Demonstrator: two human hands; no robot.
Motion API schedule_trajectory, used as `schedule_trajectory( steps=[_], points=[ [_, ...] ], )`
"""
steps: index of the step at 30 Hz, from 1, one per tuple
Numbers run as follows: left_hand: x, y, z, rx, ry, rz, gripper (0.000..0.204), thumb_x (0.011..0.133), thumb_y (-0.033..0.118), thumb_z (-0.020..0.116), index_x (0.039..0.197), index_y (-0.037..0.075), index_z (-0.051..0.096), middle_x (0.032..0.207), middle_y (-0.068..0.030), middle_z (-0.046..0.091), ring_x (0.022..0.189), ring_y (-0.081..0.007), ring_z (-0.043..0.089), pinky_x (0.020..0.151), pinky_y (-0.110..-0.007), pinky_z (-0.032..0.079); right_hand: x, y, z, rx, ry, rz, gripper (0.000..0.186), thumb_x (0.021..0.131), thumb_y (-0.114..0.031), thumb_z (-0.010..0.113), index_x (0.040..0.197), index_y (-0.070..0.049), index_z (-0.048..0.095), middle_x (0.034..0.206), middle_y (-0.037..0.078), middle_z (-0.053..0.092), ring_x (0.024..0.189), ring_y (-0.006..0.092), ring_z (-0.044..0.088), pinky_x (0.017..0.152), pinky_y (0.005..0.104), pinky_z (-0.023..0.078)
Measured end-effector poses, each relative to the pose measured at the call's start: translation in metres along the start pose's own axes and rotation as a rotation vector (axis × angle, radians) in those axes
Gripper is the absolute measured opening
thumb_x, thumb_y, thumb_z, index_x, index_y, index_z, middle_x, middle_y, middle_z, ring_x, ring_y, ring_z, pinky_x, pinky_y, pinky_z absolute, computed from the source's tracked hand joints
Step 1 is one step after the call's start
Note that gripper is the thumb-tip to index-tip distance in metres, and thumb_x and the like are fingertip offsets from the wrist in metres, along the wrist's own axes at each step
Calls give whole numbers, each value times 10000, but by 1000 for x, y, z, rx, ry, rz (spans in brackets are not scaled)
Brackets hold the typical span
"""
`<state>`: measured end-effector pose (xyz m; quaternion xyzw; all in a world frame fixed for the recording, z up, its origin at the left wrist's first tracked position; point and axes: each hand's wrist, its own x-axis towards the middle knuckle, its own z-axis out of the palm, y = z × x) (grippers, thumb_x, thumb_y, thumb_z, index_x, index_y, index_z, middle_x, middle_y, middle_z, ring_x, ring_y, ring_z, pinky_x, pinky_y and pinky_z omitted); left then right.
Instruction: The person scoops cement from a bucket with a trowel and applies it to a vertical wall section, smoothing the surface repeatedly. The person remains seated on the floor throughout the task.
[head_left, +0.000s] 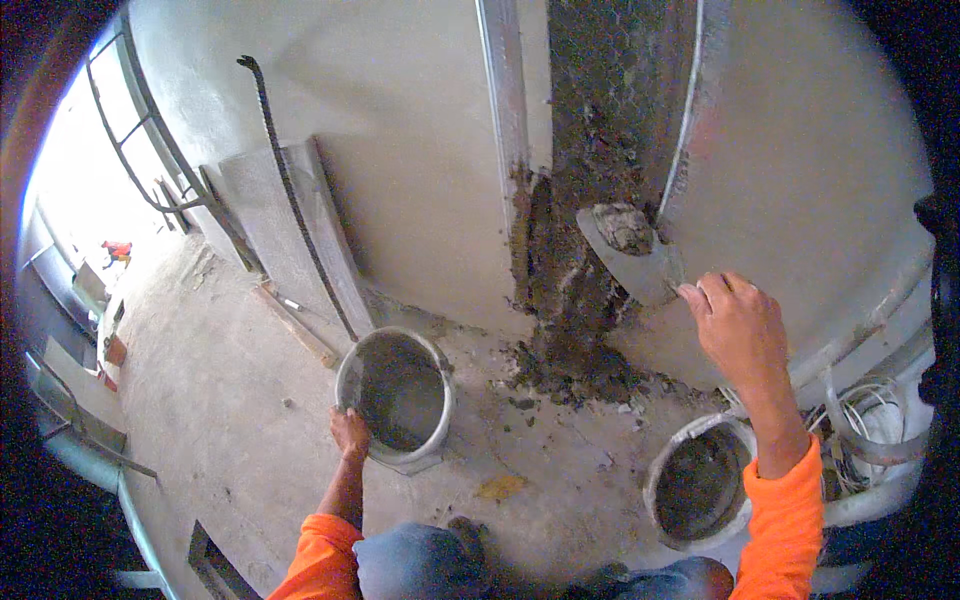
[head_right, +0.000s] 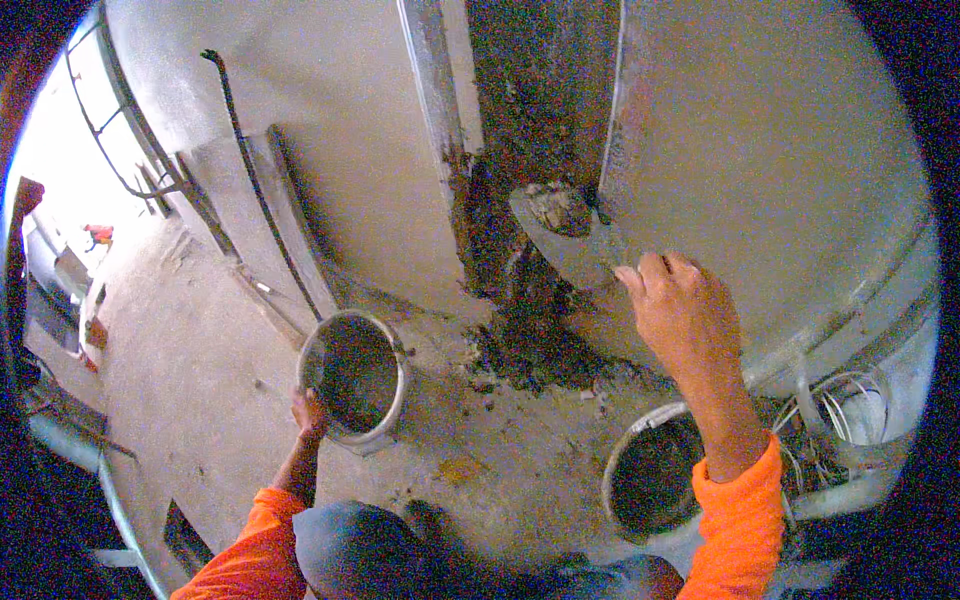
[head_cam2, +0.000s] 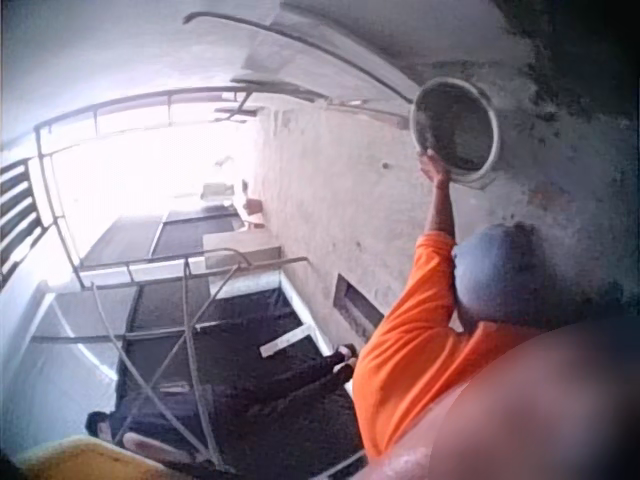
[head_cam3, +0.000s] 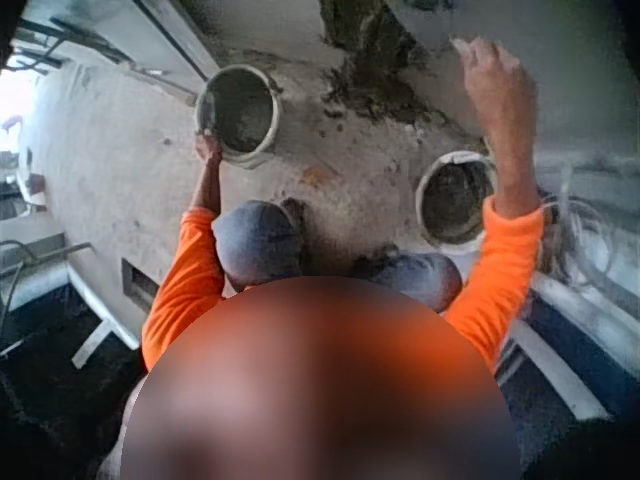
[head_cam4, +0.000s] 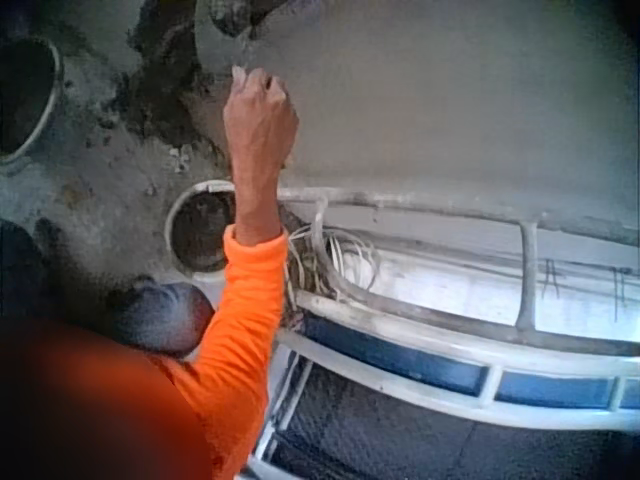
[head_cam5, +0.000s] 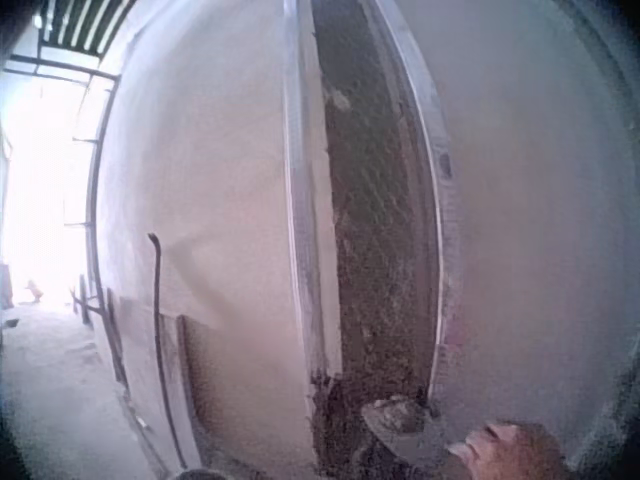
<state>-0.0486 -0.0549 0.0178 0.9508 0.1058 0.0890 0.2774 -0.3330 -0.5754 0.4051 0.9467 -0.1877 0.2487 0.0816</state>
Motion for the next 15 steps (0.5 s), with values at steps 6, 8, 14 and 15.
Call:
schedule_trajectory(
  steps=[6,8,14,15],
  points=[
    [-3,5,-2,-271,-92,-215,371,910,237,517,1106,-74,561,1044,-337,640,1005,-491,622,892,-538,466,-16,4,-9,-37,154,-83,208,901,-266,708,893,-68,643,801,132,639,732,344,648,637,452,528],
    [-5,9,-5,-102,-28,-49,375,917,242,523,1114,-76,548,1018,-336,645,974,-499,629,873,-541,474,-26,2,-20,38,159,-151,211,885,-264,724,871,-68,649,768,126,627,710,340,643,617,441,525],
    [-5,8,-4,-43,51,19,371,926,246,539,1121,-70,544,1021,-341,652,969,-510,636,858,-545,483,-60,3,-39,721,-214,-464,207,868,-241,741,805,-58,669,714,114,648,598,304,631,550,395,516],
    [-5,6,-4,-34,58,-9,369,924,243,541,1124,-66,544,1026,-343,653,976,-510,636,861,-545,483,-61,6,-31,862,-306,-546,201,870,-228,739,797,-53,671,713,109,659,577,288,631,537,385,513]
  ],
)
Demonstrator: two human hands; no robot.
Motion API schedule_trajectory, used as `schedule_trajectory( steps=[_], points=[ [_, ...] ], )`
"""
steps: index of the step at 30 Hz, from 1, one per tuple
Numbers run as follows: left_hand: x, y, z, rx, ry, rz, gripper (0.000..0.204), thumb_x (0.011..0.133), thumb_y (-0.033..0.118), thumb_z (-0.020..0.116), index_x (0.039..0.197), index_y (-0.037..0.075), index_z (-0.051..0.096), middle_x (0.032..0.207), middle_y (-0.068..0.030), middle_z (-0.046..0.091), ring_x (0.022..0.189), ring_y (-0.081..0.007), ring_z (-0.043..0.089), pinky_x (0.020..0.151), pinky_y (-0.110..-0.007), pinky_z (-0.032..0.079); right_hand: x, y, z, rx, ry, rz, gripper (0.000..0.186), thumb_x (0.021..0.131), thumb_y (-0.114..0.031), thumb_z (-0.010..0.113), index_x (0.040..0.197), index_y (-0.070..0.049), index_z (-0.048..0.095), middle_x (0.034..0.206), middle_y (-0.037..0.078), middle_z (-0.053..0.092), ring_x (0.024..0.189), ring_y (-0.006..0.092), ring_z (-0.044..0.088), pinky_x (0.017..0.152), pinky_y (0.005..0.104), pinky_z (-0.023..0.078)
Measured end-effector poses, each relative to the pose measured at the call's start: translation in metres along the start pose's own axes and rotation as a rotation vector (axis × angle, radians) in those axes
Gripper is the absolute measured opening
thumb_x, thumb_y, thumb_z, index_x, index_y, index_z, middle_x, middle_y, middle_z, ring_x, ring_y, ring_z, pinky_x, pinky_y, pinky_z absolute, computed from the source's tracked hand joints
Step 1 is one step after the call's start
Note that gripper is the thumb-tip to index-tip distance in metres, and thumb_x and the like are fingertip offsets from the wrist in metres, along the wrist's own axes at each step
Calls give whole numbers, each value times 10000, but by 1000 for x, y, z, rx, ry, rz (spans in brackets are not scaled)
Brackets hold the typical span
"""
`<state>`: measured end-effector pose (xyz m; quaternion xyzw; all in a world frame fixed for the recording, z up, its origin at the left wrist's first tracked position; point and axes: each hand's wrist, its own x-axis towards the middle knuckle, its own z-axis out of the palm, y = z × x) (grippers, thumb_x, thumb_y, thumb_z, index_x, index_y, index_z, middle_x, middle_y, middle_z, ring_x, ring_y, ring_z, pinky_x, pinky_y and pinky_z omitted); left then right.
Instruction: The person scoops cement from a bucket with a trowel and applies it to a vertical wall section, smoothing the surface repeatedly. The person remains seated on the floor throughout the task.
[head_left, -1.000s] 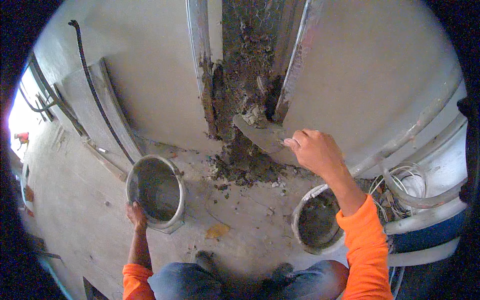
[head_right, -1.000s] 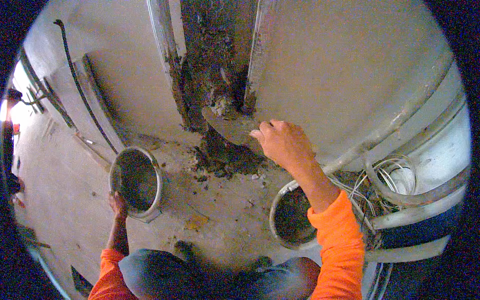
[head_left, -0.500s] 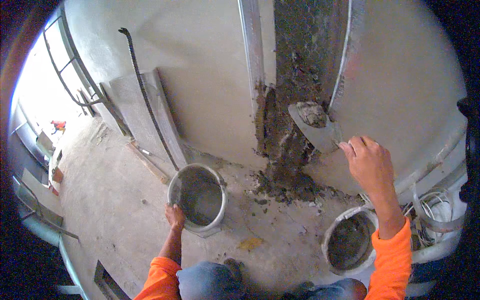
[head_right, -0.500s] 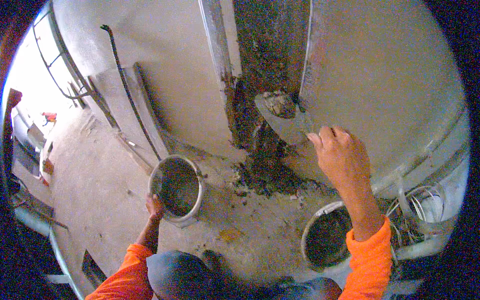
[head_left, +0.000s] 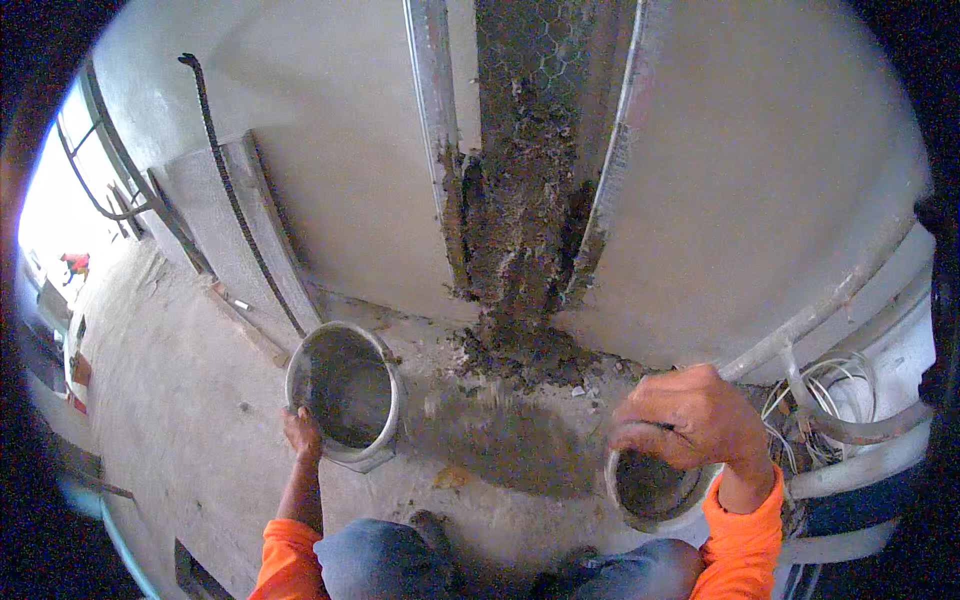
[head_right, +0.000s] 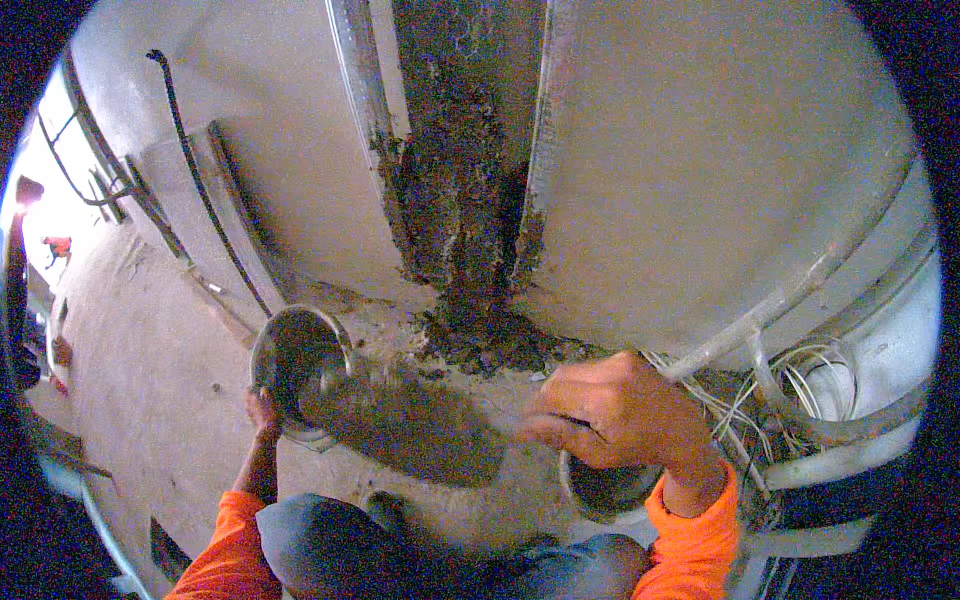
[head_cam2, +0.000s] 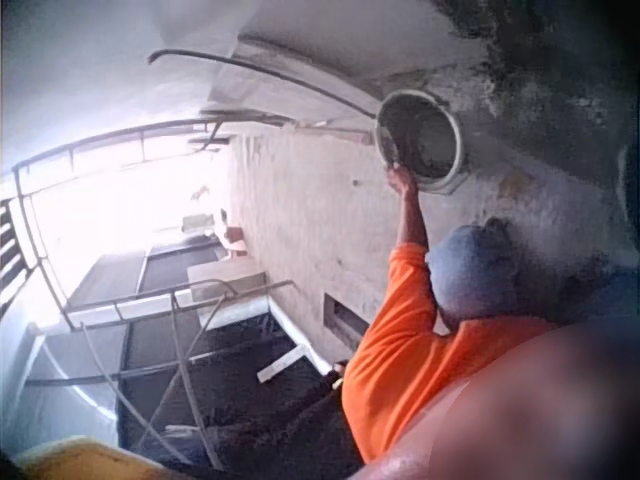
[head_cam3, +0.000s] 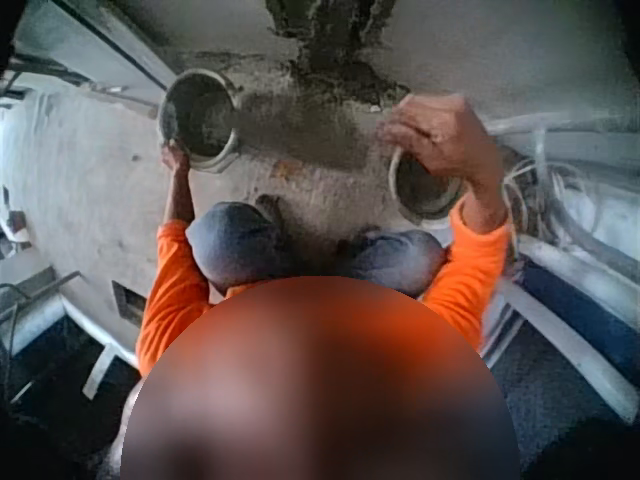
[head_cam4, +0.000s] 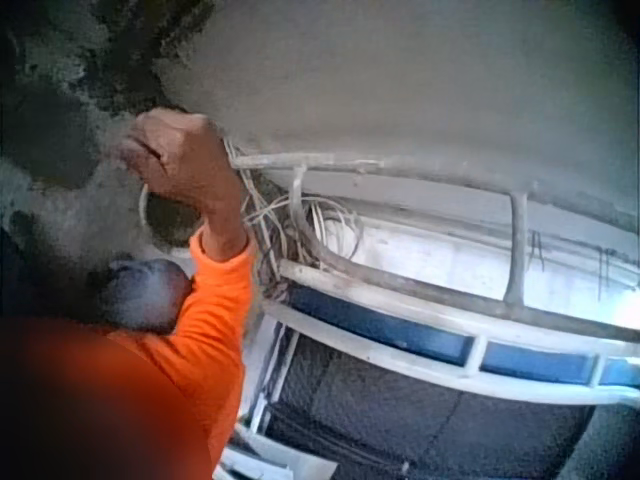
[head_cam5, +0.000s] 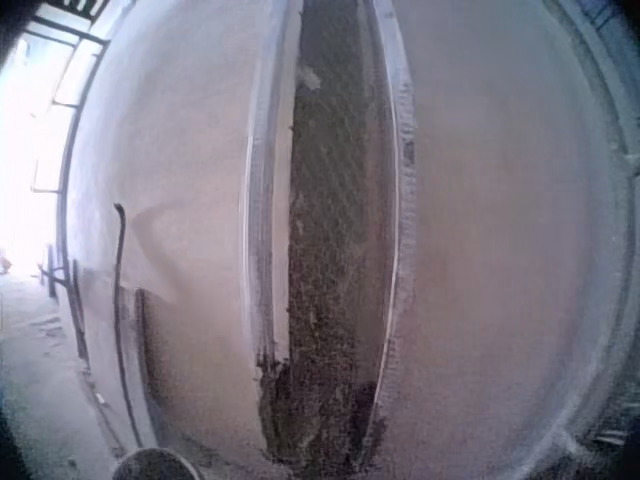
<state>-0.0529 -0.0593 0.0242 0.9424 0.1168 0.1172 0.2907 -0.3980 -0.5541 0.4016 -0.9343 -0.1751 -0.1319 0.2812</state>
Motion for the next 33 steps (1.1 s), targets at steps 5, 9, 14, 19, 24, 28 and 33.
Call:
schedule_trajectory(
  steps=[5,9,14,19,24,28,33],
  points=[
    [0,-2,1,-84,-25,-13,374,919,238,543,1151,-55,538,1053,-338,653,1001,-501,637,894,-544,475,2,61,15,429,206,418,211,933,-206,658,840,-16,656,714,85,673,591,173,650,530,329,518],
    [5,-7,10,-137,-73,-75,376,920,241,523,1152,-53,560,1096,-317,639,1041,-485,618,901,-530,477,-16,58,5,503,449,362,281,987,-246,583,842,-11,634,690,78,652,584,144,629,520,303,504],
    [17,-20,17,264,-170,125,357,916,232,511,1132,-34,611,1111,-291,633,1048,-458,615,911,-518,482,-29,47,1,-77,254,511,283,949,-296,622,867,-25,637,748,163,657,616,317,630,591,393,496],
    [-1,0,12,-78,-93,-91,393,890,295,565,1147,-2,537,1079,-305,659,1004,-490,637,880,-558,503,-118,29,63,-348,15,1005,396,886,-377,676,1055,-22,630,946,264,655,894,469,615,784,533,485],
    [-13,26,-7,-90,-117,-170,369,926,281,545,1167,3,516,1068,-342,655,1025,-512,634,914,-568,494,-243,6,72,-285,-368,956,333,991,-235,495,1313,-224,582,1086,126,665,1015,405,607,911,515,461],
    [-8,13,-2,4,-121,-144,416,934,310,526,1211,0,506,1152,-338,626,1076,-503,610,953,-568,470,-292,-9,49,-138,-315,1295,375,846,-251,626,1200,-139,679,1480,289,440,1414,449,361,1179,482,307],
    [26,-50,29,329,-215,108,429,953,334,515,1257,32,535,1243,-281,583,1124,-433,579,928,-519,473,-302,9,65,-670,-376,1381,411,874,-297,663,1182,-26,636,1181,237,632,1096,446,585,937,536,473]
  ],
)
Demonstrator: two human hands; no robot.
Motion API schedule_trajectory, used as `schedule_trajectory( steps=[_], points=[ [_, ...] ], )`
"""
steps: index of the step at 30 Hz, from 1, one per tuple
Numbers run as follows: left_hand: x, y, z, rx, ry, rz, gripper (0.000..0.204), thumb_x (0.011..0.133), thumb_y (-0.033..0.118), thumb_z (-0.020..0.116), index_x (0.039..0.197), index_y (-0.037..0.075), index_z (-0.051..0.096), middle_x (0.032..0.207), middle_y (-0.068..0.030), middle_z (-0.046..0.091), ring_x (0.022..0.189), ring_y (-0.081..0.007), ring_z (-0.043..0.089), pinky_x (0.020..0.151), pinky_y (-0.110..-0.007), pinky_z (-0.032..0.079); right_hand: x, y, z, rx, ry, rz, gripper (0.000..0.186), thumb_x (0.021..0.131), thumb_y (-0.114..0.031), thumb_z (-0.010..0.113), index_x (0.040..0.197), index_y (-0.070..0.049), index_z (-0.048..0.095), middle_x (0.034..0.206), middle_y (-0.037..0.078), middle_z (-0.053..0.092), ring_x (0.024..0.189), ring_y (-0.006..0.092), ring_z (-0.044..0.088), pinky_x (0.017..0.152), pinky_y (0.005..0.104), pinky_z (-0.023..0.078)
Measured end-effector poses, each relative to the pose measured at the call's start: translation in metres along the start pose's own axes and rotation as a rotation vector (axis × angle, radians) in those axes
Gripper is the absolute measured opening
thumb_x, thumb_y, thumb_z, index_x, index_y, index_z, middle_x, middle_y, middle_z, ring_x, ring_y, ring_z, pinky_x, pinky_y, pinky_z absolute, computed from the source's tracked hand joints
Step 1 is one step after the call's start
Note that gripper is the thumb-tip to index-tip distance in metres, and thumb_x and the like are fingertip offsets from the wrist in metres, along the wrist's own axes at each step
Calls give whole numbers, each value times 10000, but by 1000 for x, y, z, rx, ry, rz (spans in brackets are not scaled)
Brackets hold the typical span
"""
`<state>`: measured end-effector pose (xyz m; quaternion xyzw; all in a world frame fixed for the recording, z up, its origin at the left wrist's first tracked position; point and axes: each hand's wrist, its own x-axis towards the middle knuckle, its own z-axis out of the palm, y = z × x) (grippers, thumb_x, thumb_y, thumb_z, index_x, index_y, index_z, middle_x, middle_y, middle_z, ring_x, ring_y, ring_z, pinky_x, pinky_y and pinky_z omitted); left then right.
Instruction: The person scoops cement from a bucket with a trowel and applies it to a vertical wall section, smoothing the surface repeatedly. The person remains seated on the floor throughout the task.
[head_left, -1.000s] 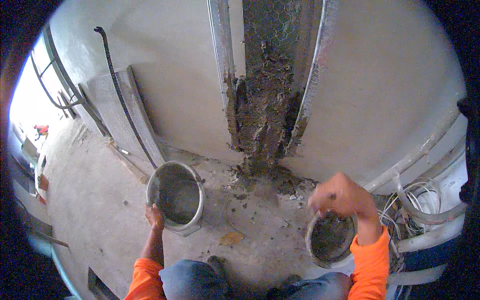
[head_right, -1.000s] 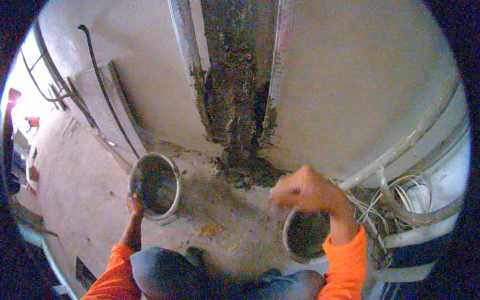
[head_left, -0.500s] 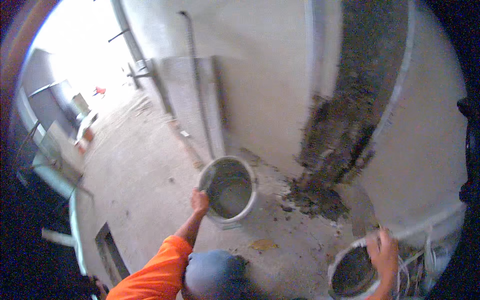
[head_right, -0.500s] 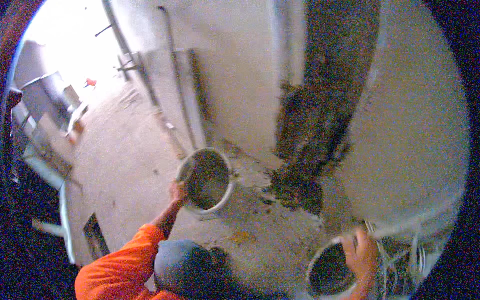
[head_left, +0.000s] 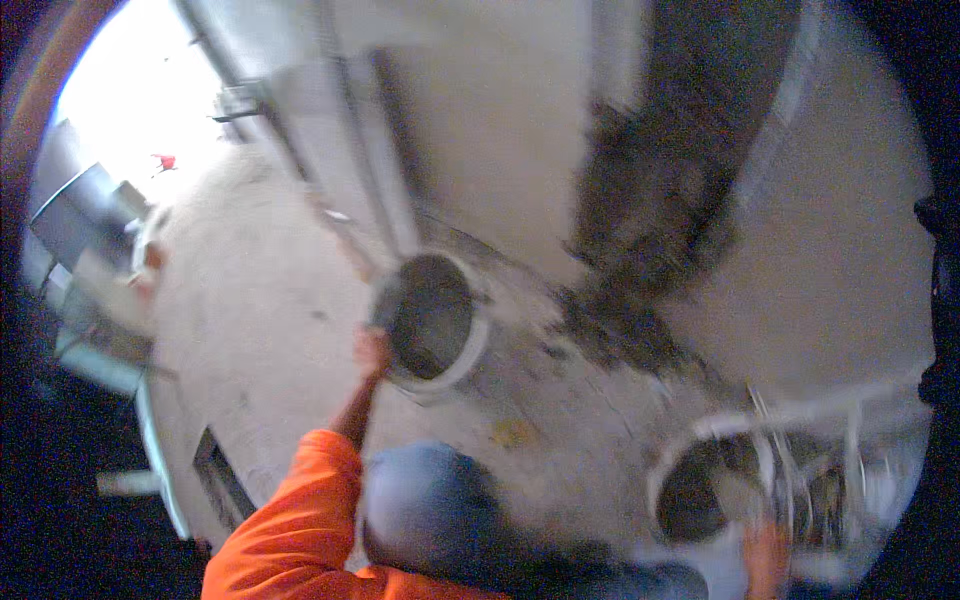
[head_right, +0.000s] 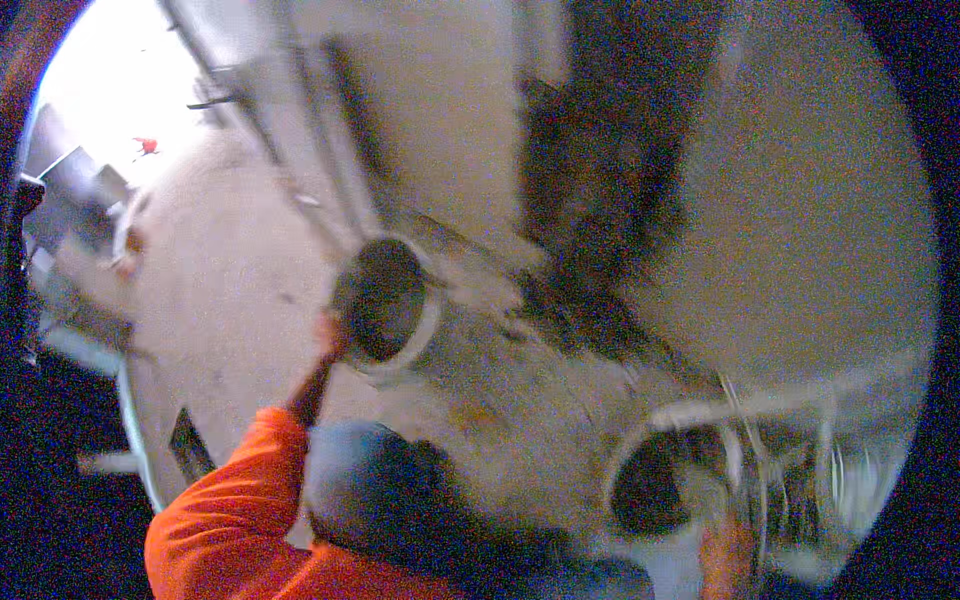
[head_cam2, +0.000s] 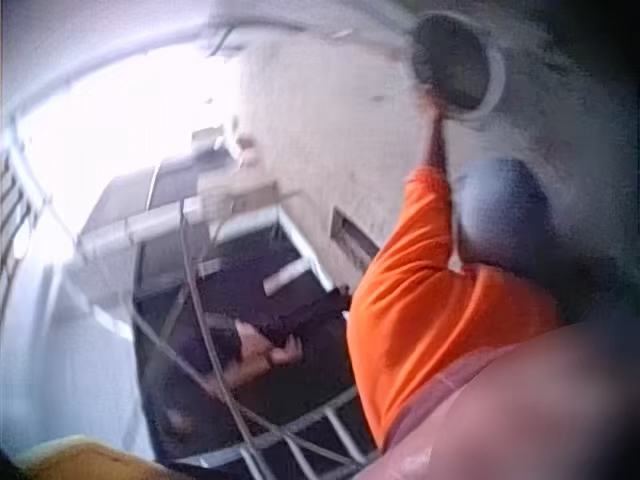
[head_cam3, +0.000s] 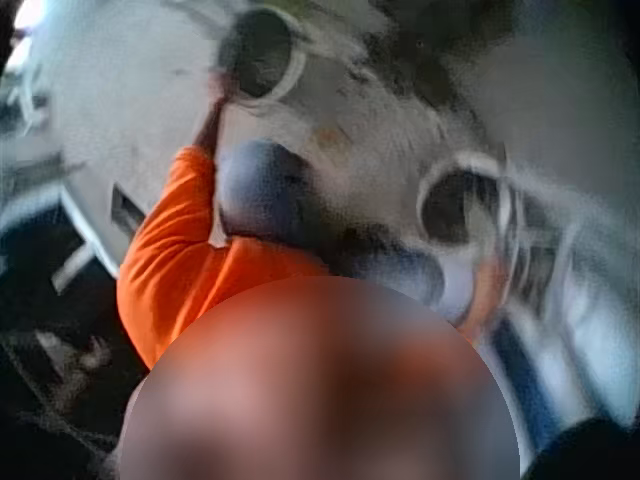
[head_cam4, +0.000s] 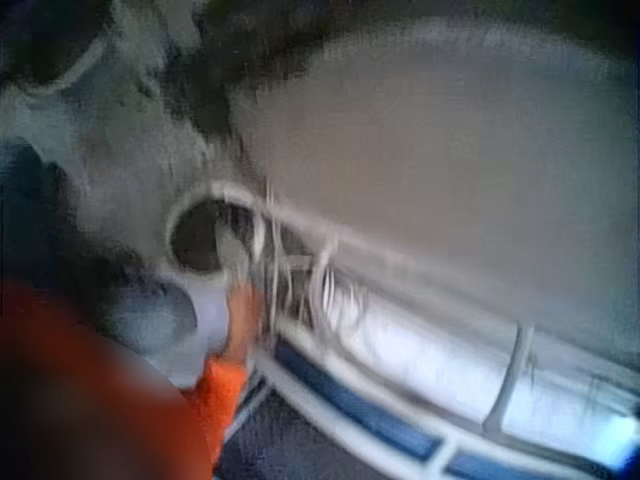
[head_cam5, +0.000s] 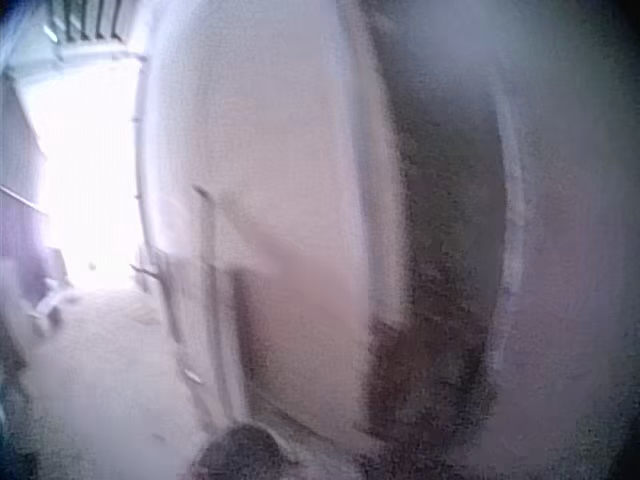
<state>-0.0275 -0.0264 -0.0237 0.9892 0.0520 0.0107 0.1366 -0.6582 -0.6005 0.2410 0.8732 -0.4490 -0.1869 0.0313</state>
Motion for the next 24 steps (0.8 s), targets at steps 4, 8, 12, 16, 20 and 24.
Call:
schedule_trajectory(
  steps=[4,8,12,16,20,24],
  points=[
    [34,-41,19,91,26,150,346,952,295,532,1210,72,590,1185,-217,608,1033,-379,612,844,-473,507,28,-17,19,-18,141,-116,290,875,-282,678,1036,-41,675,981,210,663,985,397,643,880,502,512],
    [31,-38,12,490,241,385,368,959,323,539,1201,53,607,1151,-202,615,1021,-353,626,835,-452,512,53,-39,6,-53,44,-41,260,894,-254,638,1016,-29,686,951,198,693,917,376,693,792,500,548],
    [28,-17,-5,-465,0,-228,477,971,391,516,1218,-14,568,1167,-253,594,1066,-421,589,907,-526,453,67,-91,-14,-130,16,-57,241,918,-179,578,1042,-1,683,962,216,699,892,378,707,785,473,564],
    [31,-22,2,361,50,233,515,1000,405,436,1220,-35,588,1151,-270,611,992,-431,607,879,-510,454,40,-121,-8,-268,74,-303,248,926,-165,564,1061,17,665,934,250,691,849,403,711,772,476,573],
    [32,-35,4,-292,6,-45,532,995,422,445,1224,-32,600,1157,-264,627,1004,-412,611,875,-497,469,29,-86,5,127,0,-148,299,937,-212,574,1088,38,639,910,271,681,845,437,701,777,515,566],
    [24,-19,-4,-214,-17,-107,578,975,464,483,1227,-42,603,1145,-250,647,998,-386,618,883,-476,476,46,-62,18,147,-320,-401,251,888,-236,630,958,-12,719,827,233,709,836,375,724,767,524,578]
  ],
)
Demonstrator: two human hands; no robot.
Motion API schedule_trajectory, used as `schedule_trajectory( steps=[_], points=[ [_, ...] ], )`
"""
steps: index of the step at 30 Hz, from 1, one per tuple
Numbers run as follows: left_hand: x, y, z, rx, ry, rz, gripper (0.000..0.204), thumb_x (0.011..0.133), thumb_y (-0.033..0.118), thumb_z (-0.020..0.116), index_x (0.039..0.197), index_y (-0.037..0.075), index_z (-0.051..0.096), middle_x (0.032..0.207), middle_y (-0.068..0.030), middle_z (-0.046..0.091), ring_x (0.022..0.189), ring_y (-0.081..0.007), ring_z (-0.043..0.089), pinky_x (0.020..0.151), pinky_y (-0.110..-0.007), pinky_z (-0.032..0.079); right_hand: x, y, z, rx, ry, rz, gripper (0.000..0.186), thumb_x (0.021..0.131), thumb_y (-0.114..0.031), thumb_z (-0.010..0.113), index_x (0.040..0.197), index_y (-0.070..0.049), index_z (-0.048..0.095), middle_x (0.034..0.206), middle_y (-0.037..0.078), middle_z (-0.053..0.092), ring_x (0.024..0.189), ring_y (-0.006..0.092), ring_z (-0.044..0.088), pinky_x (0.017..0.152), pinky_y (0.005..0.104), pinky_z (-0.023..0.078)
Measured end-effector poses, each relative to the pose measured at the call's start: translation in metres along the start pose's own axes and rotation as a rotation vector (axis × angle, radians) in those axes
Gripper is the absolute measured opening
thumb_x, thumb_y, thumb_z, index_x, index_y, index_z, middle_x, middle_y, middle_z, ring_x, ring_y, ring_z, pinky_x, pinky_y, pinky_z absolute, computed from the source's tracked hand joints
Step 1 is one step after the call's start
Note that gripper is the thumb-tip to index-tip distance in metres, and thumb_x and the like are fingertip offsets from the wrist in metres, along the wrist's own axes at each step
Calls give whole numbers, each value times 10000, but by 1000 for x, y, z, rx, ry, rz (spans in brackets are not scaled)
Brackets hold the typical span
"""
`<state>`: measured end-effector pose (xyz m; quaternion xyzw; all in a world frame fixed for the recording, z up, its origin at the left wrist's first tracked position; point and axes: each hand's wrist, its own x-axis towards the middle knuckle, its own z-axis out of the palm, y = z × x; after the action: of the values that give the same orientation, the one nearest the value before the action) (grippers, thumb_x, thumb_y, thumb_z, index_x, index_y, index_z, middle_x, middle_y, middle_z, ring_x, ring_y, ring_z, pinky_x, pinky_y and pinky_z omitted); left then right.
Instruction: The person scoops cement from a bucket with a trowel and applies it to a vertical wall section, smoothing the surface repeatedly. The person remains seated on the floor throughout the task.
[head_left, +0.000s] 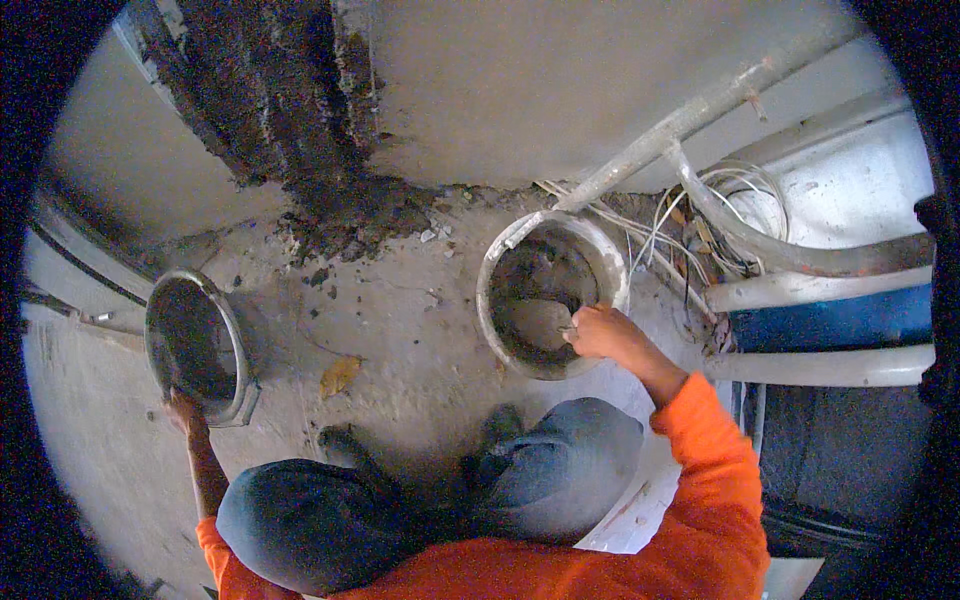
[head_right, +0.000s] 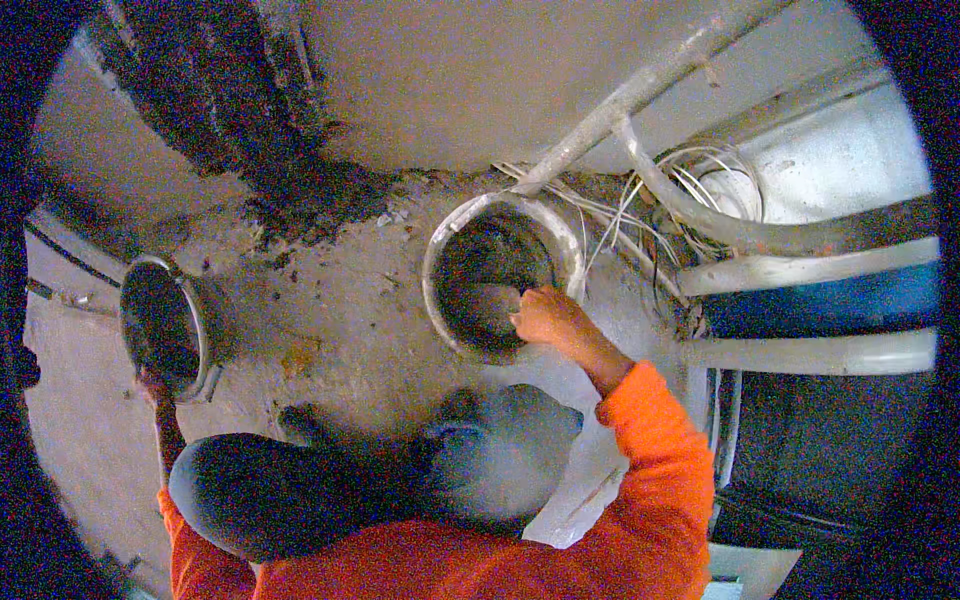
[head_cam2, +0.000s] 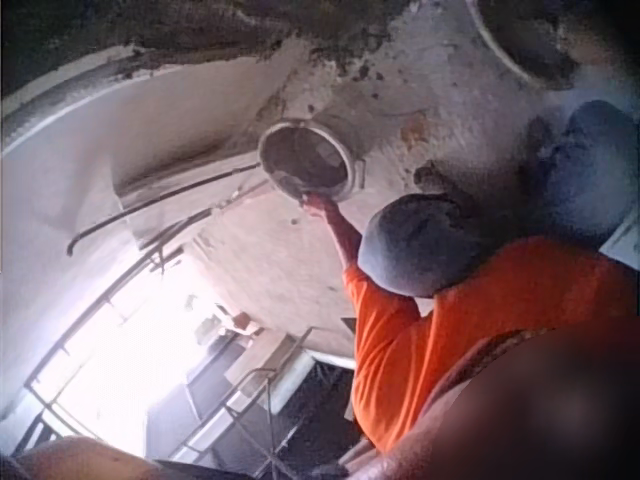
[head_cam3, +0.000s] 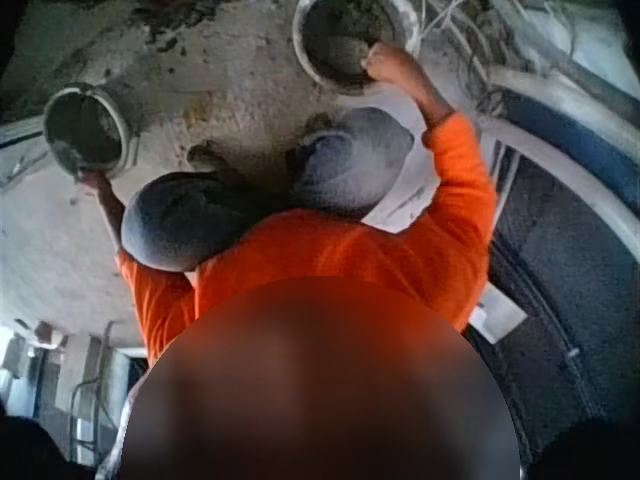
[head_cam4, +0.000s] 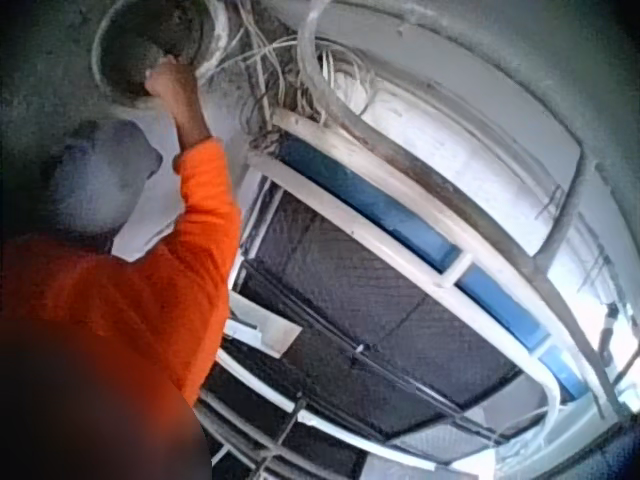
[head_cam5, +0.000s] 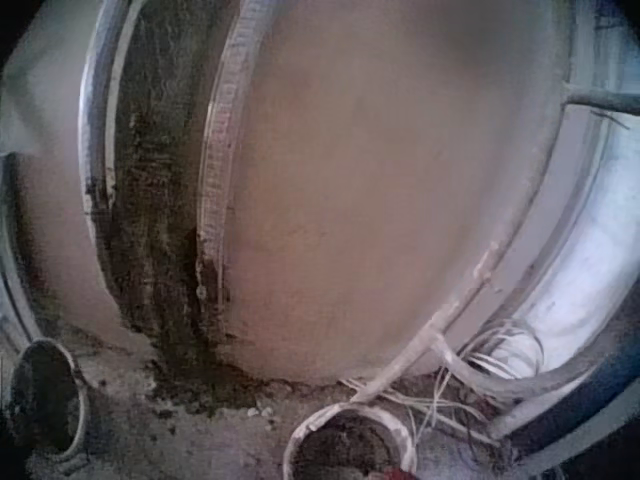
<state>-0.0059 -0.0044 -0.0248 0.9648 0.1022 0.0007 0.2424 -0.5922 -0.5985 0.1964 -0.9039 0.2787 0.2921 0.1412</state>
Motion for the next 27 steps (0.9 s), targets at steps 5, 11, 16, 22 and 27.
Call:
schedule_trajectory(
  steps=[5,11,16,22,27],
  points=[
    [-17,13,-10,-316,-10,-88,609,972,497,474,1232,-38,605,1183,-229,646,1010,-353,619,883,-471,474,-8,-12,-4,-178,454,314,242,915,-182,553,943,9,699,812,242,702,813,400,714,740,518,576],
    [3,-6,-21,-24,-174,122,576,964,488,501,1204,-23,616,1146,-199,652,986,-338,616,850,-469,477,-15,-35,3,-31,296,229,243,912,-191,554,980,9,674,867,271,693,816,435,700,751,551,560],
    [-1,-11,0,-362,-30,41,504,957,416,548,1216,-13,598,1085,-212,630,930,-324,604,821,-440,484,-19,-3,8,88,-9,202,231,858,-207,602,927,-5,689,893,262,683,857,440,685,774,536,561],
    [-4,-7,11,-563,86,-63,369,968,279,553,1185,-15,605,1081,-226,617,1000,-322,590,849,-447,491,-17,-8,7,-122,205,288,239,834,-182,604,917,11,718,867,254,699,813,452,699,753,541,576],
    [-14,9,10,-425,62,-157,421,972,298,523,1196,-52,592,1193,-261,597,1094,-436,580,934,-504,461,2,-23,9,107,145,162,286,841,-275,663,893,-1,729,826,259,699,813,452,698,763,535,576]
  ],
)
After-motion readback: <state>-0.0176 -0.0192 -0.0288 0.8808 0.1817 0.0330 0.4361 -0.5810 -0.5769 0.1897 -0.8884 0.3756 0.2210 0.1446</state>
